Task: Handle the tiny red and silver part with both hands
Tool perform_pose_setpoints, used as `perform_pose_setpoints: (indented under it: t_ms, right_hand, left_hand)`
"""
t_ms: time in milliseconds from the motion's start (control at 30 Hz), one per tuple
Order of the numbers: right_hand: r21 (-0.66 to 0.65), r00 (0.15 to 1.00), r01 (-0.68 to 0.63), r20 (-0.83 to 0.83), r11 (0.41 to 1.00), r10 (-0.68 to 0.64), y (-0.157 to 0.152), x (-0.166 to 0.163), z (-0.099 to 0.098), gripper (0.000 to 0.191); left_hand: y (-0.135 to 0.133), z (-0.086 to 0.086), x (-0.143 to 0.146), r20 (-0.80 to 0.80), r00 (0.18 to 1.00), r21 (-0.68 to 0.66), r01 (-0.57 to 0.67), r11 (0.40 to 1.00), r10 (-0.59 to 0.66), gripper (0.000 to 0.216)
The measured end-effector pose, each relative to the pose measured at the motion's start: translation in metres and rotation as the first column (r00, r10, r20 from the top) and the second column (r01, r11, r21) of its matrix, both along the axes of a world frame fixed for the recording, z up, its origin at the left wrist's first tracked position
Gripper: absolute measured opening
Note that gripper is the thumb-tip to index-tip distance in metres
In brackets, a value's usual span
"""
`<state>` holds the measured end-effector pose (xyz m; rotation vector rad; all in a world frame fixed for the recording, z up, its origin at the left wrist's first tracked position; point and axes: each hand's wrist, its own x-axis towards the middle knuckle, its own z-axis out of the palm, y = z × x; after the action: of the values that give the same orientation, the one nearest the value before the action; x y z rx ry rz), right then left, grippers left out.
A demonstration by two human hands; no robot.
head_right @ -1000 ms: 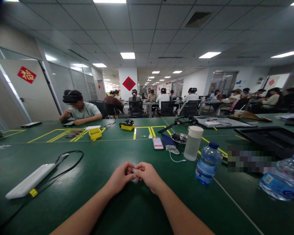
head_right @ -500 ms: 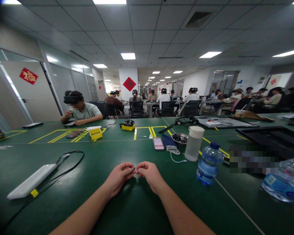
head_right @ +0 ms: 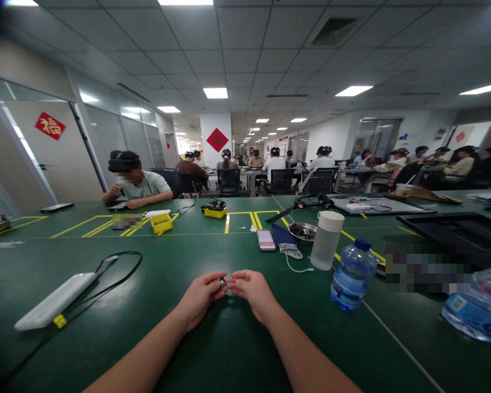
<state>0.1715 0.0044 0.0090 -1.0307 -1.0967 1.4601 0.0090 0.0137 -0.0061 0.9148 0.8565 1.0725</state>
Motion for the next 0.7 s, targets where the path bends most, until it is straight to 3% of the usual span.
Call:
perform_pose_setpoints:
  t_ms: [200,433,700]
  right_hand:
    - [0.025,0.996,0.037,0.076,0.999,-0.038,0.0004,-0.0014,-0.0015,0.017]
    - [-0.019,1.000,0.020,0.024,1.000,-0.020,0.0007,0.0000,-0.0016,0.014]
    - [-0.015,0.996,0.050,0.077,0.999,-0.048,0.0009,-0.0014,-0.0006,0.014]
  left_hand:
    - [-0.0017,0.0021,0.0008,-0.046,0.999,0.009,-0.019,1.000,0.020,0.028]
    - [-0.0027,0.0025,0.0025,-0.097,0.995,0.027,-0.012,1.000,0.014,0.023]
    - [-0.0064,0.0091,0.0036,-0.140,0.990,0.043,0.013,0.999,-0.007,0.023]
